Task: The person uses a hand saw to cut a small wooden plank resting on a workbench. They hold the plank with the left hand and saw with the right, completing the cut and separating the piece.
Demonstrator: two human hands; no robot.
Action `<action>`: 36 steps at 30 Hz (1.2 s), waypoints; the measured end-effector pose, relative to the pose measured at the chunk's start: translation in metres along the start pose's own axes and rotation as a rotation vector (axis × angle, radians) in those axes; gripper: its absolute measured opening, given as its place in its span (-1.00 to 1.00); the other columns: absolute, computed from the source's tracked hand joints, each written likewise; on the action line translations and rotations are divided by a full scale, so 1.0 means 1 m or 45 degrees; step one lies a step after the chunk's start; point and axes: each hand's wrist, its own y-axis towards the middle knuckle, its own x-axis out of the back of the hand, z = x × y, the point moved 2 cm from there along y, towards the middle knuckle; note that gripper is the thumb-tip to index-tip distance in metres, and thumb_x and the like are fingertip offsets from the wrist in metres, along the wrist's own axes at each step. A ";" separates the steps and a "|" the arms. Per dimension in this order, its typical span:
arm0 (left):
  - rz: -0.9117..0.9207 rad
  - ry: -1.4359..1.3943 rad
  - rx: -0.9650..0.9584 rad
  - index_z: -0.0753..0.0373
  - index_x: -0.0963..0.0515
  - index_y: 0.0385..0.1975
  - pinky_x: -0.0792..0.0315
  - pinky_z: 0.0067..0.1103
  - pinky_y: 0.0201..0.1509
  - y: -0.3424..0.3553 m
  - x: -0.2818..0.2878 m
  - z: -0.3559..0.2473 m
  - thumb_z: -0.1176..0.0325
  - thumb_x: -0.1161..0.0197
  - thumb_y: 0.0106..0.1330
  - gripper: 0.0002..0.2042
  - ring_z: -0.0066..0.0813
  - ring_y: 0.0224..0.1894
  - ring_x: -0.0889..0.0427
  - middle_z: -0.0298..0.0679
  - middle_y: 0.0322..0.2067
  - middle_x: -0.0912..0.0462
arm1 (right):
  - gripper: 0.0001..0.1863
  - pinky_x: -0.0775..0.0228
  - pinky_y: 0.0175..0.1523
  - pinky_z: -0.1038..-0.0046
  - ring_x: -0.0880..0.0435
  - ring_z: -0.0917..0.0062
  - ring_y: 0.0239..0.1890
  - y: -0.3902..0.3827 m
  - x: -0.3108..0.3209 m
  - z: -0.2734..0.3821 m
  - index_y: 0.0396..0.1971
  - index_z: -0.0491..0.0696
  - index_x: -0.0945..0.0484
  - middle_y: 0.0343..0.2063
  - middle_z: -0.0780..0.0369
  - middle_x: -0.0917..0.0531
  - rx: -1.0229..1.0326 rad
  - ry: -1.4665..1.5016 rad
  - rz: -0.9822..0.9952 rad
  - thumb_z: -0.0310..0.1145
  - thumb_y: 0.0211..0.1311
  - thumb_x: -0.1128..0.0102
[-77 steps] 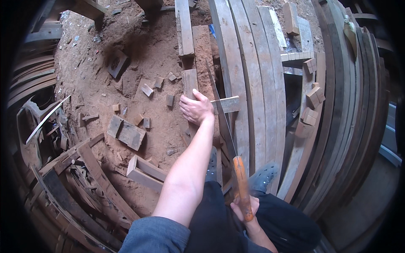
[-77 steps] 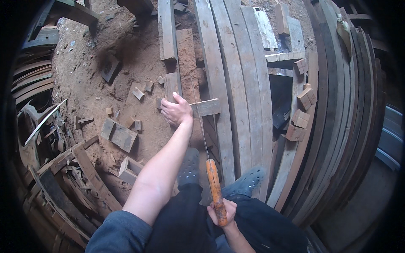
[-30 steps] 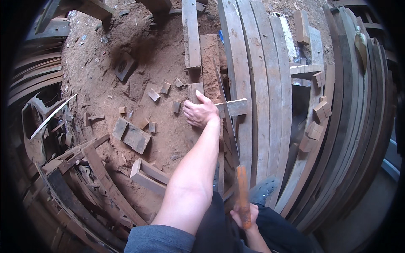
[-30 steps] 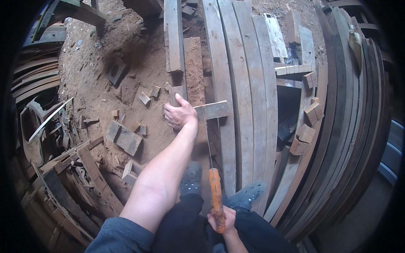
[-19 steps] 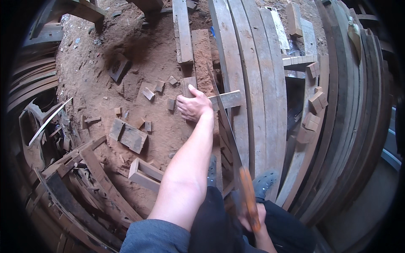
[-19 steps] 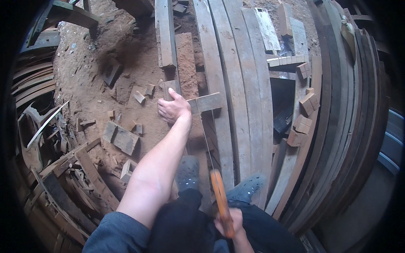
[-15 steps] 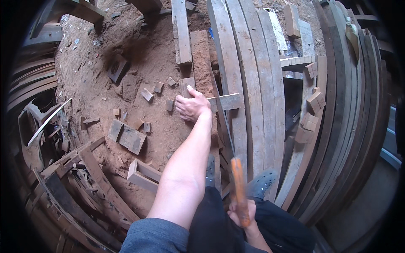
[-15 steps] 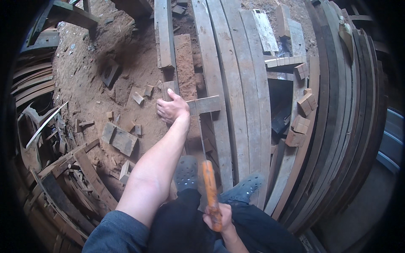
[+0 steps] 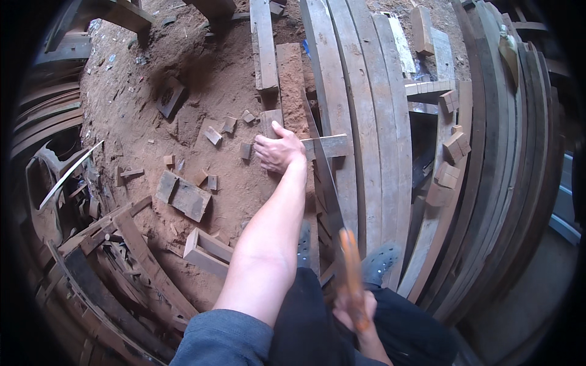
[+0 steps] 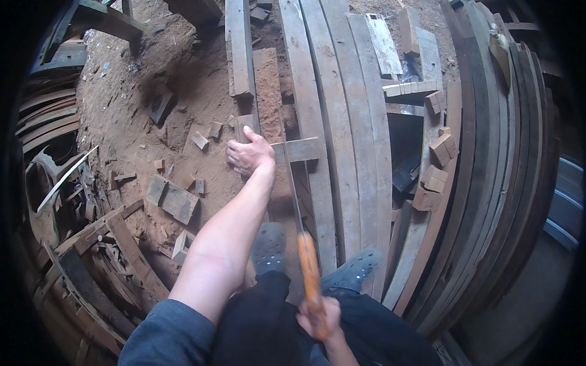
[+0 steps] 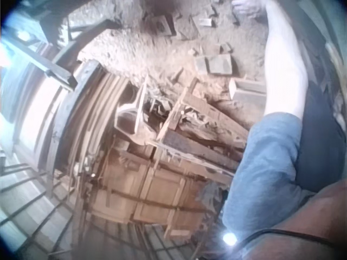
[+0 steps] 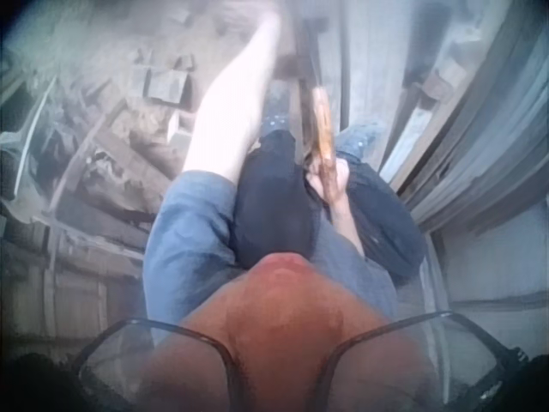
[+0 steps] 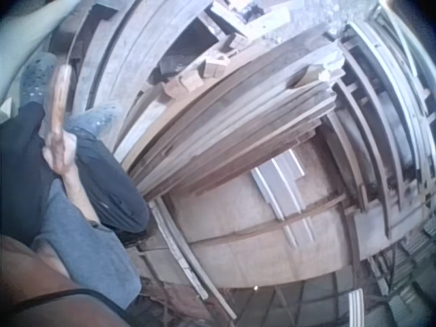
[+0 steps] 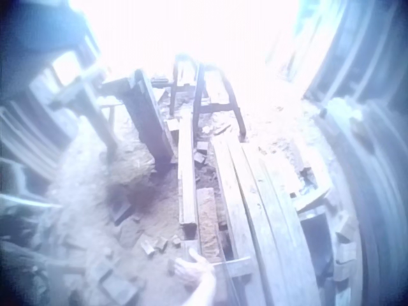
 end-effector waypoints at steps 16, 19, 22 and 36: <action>-0.140 0.006 -0.086 0.30 -0.38 -0.22 -0.31 -0.24 -0.06 0.000 -0.008 0.005 -0.10 -0.03 0.23 -0.51 -0.12 -0.09 -0.46 -0.06 -0.23 -0.49 | -0.82 -0.36 -0.50 0.48 -0.54 0.44 -0.68 -0.028 0.009 0.013 -0.69 -0.06 -0.43 -0.73 0.25 -0.47 0.233 -0.028 -0.014 -0.47 -0.25 -0.32; -0.156 -0.031 -0.075 0.29 -0.38 -0.21 -0.30 -0.25 -0.05 0.000 -0.012 0.007 -0.09 -0.04 0.22 -0.52 -0.12 -0.09 -0.46 -0.07 -0.23 -0.49 | -0.80 -0.34 -0.49 0.52 -0.49 0.50 -0.69 -0.051 0.022 0.027 -0.59 -0.14 -0.45 -0.72 0.24 -0.46 0.188 -0.022 0.083 -0.44 -0.19 -0.31; -0.200 -0.024 -0.085 0.28 -0.38 -0.23 -0.31 -0.24 -0.06 -0.001 -0.013 0.007 -0.09 -0.05 0.22 -0.53 -0.12 -0.10 -0.47 -0.07 -0.24 -0.50 | -0.84 -0.35 -0.50 0.49 -0.52 0.45 -0.70 -0.020 0.012 0.008 -0.69 -0.10 -0.41 -0.73 0.24 -0.46 -0.243 0.089 0.022 -0.50 -0.22 -0.27; -0.189 -0.024 -0.087 0.30 -0.38 -0.24 -0.30 -0.24 -0.04 -0.001 -0.013 0.008 -0.08 -0.05 0.22 -0.53 -0.12 -0.07 -0.46 -0.06 -0.21 -0.50 | -0.81 -0.31 -0.55 0.48 -0.49 0.48 -0.72 -0.014 0.012 0.007 -0.71 -0.05 -0.39 -0.76 0.26 -0.42 -0.176 0.061 0.068 -0.52 -0.28 -0.28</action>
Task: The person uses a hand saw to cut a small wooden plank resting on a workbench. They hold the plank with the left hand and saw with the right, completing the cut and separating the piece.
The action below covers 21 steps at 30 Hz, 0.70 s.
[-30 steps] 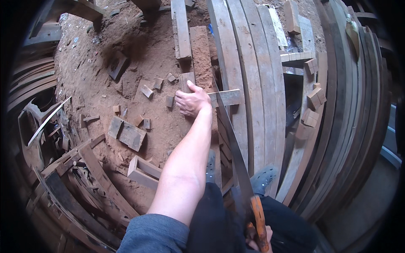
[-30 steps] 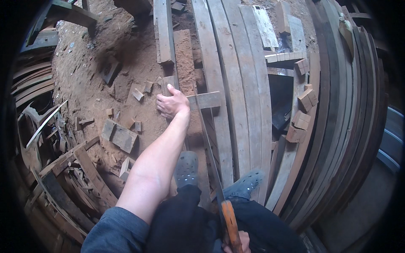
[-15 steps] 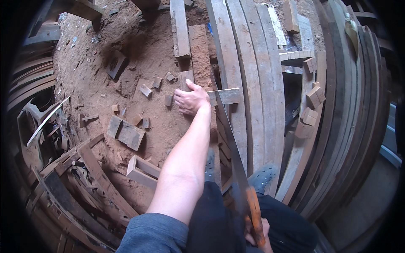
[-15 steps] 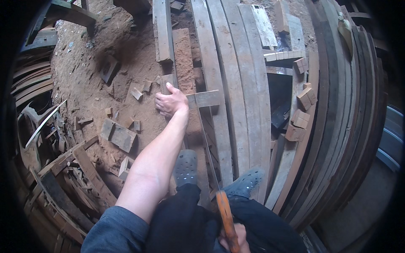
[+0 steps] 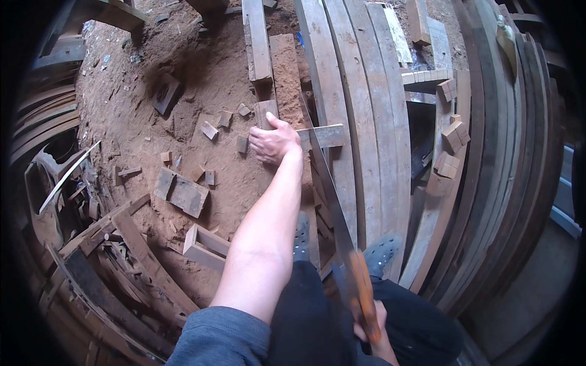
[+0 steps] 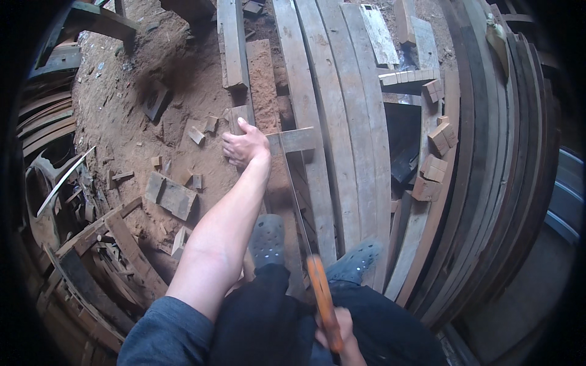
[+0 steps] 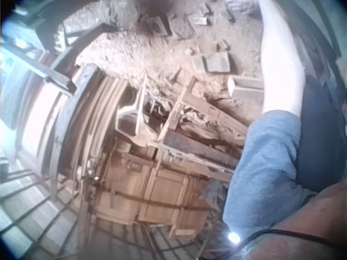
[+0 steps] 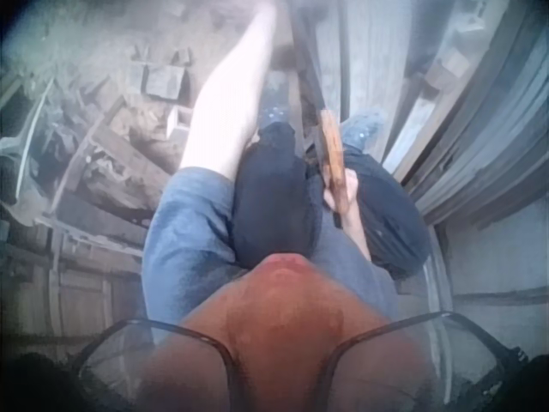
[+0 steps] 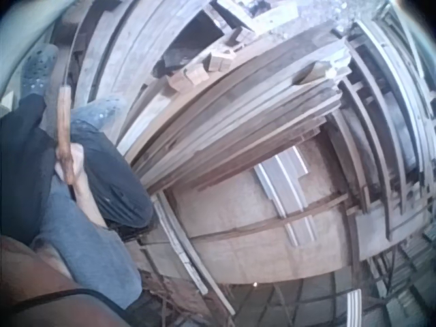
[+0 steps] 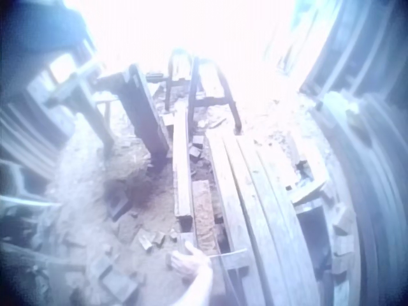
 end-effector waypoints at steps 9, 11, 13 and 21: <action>0.149 -0.013 0.056 0.31 -0.38 -0.16 -0.27 -0.21 0.06 0.002 0.005 -0.003 -0.10 -0.01 0.24 -0.49 -0.11 0.02 -0.42 -0.03 -0.12 -0.48 | -0.80 -0.33 -0.55 0.48 -0.54 0.46 -0.70 -0.019 0.001 0.011 -0.72 -0.03 -0.41 -0.75 0.27 -0.46 0.310 -0.078 -0.061 -0.49 -0.30 -0.32; 0.207 -0.029 0.068 0.32 -0.38 -0.12 -0.25 -0.20 0.10 0.002 0.007 -0.002 -0.12 0.01 0.25 -0.47 -0.10 0.07 -0.40 -0.01 -0.07 -0.47 | -0.80 -0.32 -0.56 0.50 -0.51 0.46 -0.72 -0.025 0.001 0.009 -0.72 -0.04 -0.41 -0.75 0.27 -0.45 -0.079 -0.002 -0.116 -0.48 -0.30 -0.32; 0.204 -0.037 0.064 0.31 -0.38 -0.13 -0.25 -0.20 0.10 0.002 0.009 -0.003 -0.12 0.02 0.26 -0.47 -0.10 0.06 -0.40 -0.02 -0.07 -0.47 | -0.79 -0.30 -0.56 0.50 -0.47 0.46 -0.73 -0.008 -0.004 0.008 -0.70 -0.05 -0.39 -0.76 0.26 -0.42 0.068 0.117 -0.115 -0.51 -0.29 -0.30; 0.183 0.003 0.064 0.30 -0.39 -0.14 -0.26 -0.21 0.09 0.003 0.007 -0.005 -0.10 -0.02 0.25 -0.49 -0.13 0.04 -0.42 -0.02 -0.10 -0.48 | -0.82 -0.32 -0.54 0.51 -0.51 0.46 -0.72 0.028 -0.007 0.015 -0.71 -0.05 -0.39 -0.74 0.25 -0.45 0.370 -0.106 -0.079 -0.53 -0.30 -0.26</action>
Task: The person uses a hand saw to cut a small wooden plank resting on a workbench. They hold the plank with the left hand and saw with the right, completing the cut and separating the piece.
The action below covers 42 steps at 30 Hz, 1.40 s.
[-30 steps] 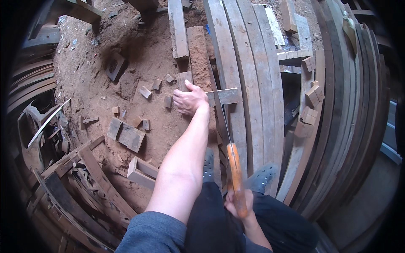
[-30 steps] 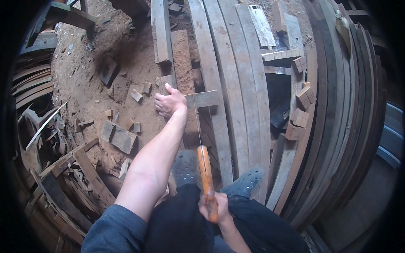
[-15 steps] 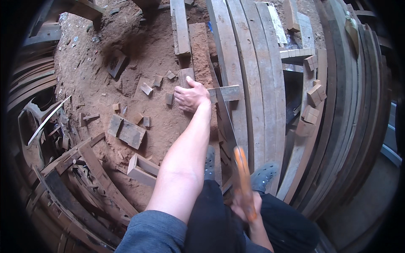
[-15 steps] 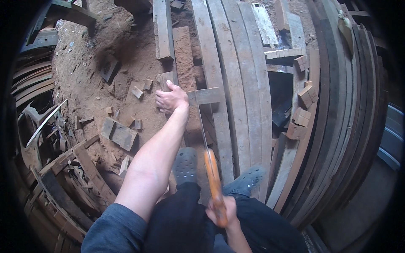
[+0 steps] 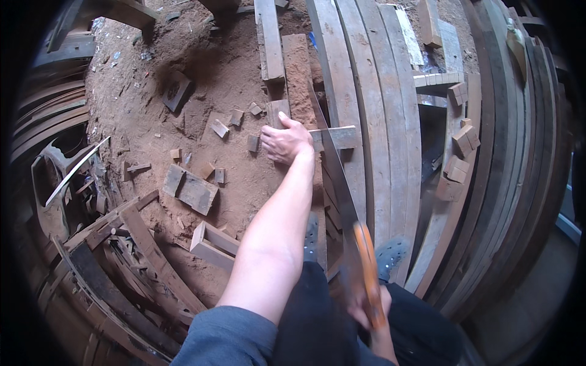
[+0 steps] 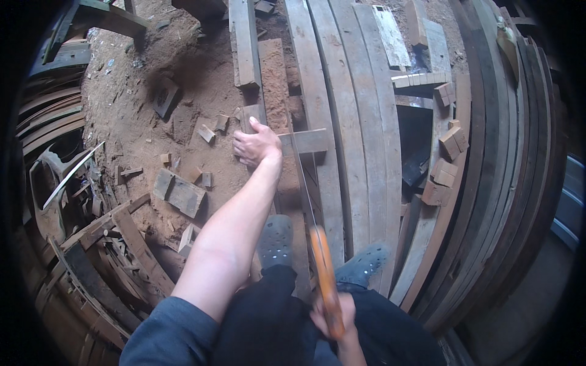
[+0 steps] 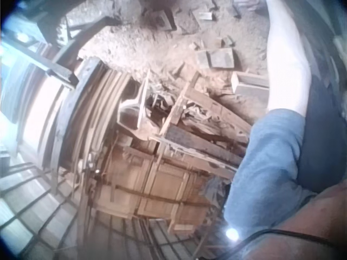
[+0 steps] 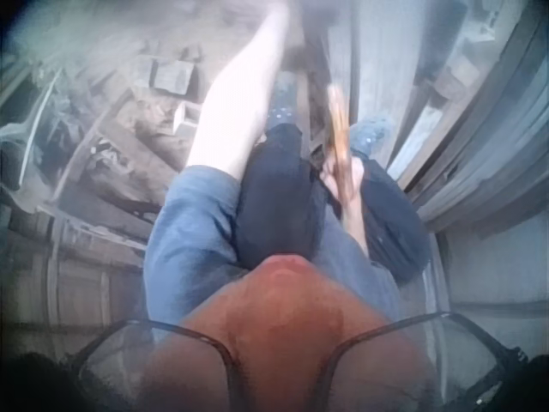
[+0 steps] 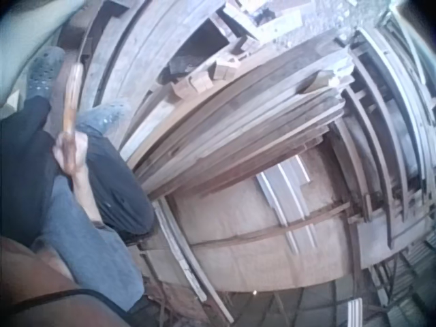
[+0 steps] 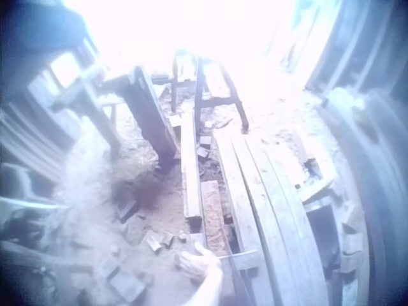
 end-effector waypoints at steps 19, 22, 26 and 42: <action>-0.007 -0.025 -0.004 0.31 -0.39 -0.15 -0.25 -0.22 0.09 -0.001 -0.001 0.002 -0.09 -0.02 0.24 -0.49 -0.11 0.04 -0.42 -0.03 -0.11 -0.49 | -0.80 -0.30 -0.55 0.56 -0.48 0.59 -0.68 -0.031 0.009 0.050 -0.61 -0.11 -0.40 -0.70 0.28 -0.45 -0.665 0.409 -0.118 -0.46 -0.09 -0.31; -0.079 -0.002 -0.037 0.31 -0.38 -0.20 -0.29 -0.23 0.01 -0.002 -0.001 0.002 -0.07 -0.04 0.23 -0.52 -0.12 -0.02 -0.45 -0.05 -0.18 -0.51 | -0.80 -0.31 -0.55 0.54 -0.48 0.54 -0.70 0.010 -0.006 0.015 -0.64 -0.10 -0.39 -0.72 0.27 -0.44 -0.200 0.198 -0.011 -0.53 -0.16 -0.29; -0.119 0.037 -0.053 0.30 -0.38 -0.23 -0.31 -0.23 -0.03 -0.001 0.000 0.000 -0.07 -0.04 0.23 -0.54 -0.13 -0.05 -0.46 -0.06 -0.20 -0.51 | -0.80 -0.32 -0.54 0.53 -0.50 0.51 -0.70 0.007 -0.010 -0.007 -0.66 -0.08 -0.39 -0.73 0.27 -0.44 -0.326 0.177 -0.029 -0.56 -0.24 -0.28; -0.083 -0.040 -0.038 0.31 -0.39 -0.17 -0.28 -0.20 0.02 0.000 -0.005 -0.001 -0.08 -0.04 0.23 -0.51 -0.09 0.01 -0.44 -0.02 -0.14 -0.50 | -0.83 -0.31 -0.54 0.54 -0.49 0.52 -0.70 -0.039 0.003 0.005 -0.65 -0.12 -0.41 -0.72 0.27 -0.47 -0.366 0.497 -0.067 -0.62 -0.23 -0.23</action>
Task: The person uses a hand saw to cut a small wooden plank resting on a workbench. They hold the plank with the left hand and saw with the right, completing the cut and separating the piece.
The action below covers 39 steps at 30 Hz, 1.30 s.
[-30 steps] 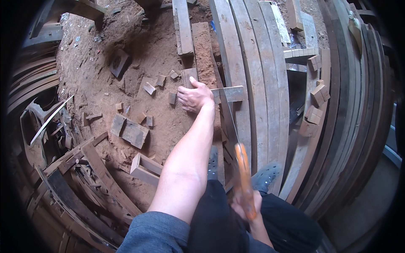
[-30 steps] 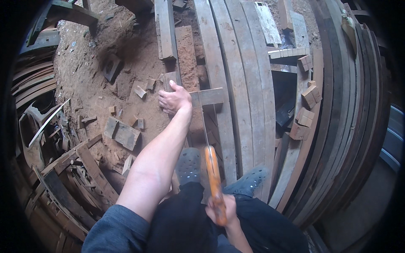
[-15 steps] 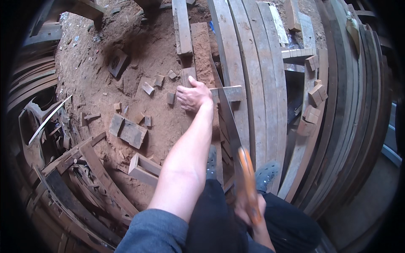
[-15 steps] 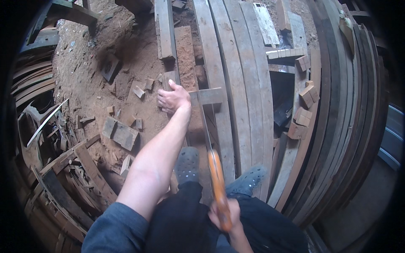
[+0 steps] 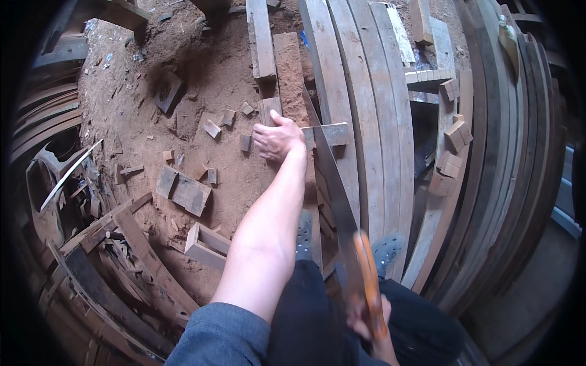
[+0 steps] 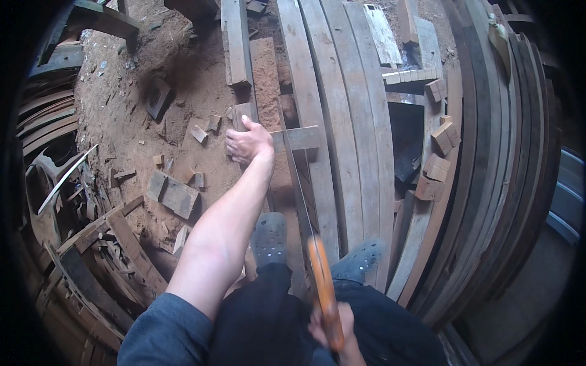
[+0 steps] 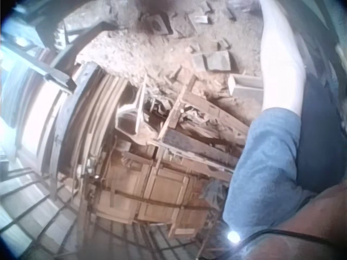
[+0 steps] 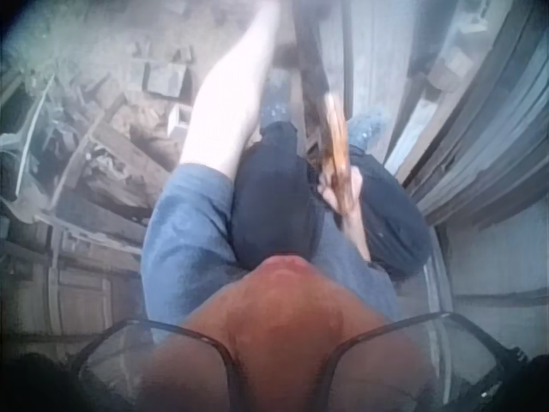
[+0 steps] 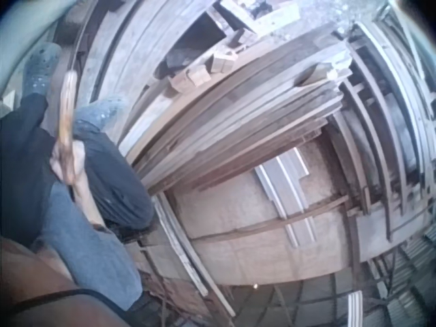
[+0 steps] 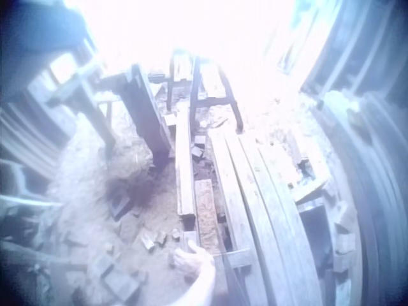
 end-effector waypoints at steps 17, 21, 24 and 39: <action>-0.018 0.038 0.011 0.32 -0.37 -0.17 -0.27 -0.22 0.04 -0.002 0.005 0.003 -0.08 -0.01 0.25 -0.51 -0.11 0.00 -0.43 -0.03 -0.14 -0.48 | -0.82 -0.34 -0.52 0.52 -0.51 0.45 -0.71 -0.035 0.008 0.022 -0.66 -0.11 -0.44 -0.75 0.27 -0.44 0.273 -0.398 0.081 -0.48 -0.25 -0.31; 0.136 0.016 0.059 0.32 -0.37 -0.13 -0.25 -0.20 0.09 -0.003 0.005 0.001 -0.09 0.00 0.27 -0.49 -0.11 0.06 -0.40 -0.02 -0.08 -0.46 | -0.80 -0.32 -0.57 0.46 -0.47 0.48 -0.75 -0.006 0.003 0.018 -0.61 -0.11 -0.47 -0.76 0.26 -0.40 -0.184 -0.077 -0.152 -0.47 -0.26 -0.34; 0.149 0.023 0.058 0.32 -0.37 -0.13 -0.25 -0.20 0.09 -0.003 0.007 0.003 -0.09 0.00 0.26 -0.50 -0.11 0.05 -0.41 -0.03 -0.10 -0.47 | -0.79 -0.30 -0.55 0.52 -0.48 0.51 -0.71 0.053 -0.010 -0.001 -0.64 -0.08 -0.38 -0.72 0.28 -0.43 0.264 -0.472 0.143 -0.55 -0.26 -0.29; -0.042 0.057 -0.010 0.29 -0.37 -0.23 -0.30 -0.24 -0.05 -0.003 -0.001 0.005 -0.06 -0.04 0.24 -0.55 -0.13 -0.07 -0.45 -0.06 -0.21 -0.49 | -0.79 -0.31 -0.53 0.49 -0.50 0.47 -0.70 0.045 -0.013 -0.005 -0.66 -0.05 -0.40 -0.73 0.26 -0.44 0.143 -0.519 0.162 -0.56 -0.31 -0.28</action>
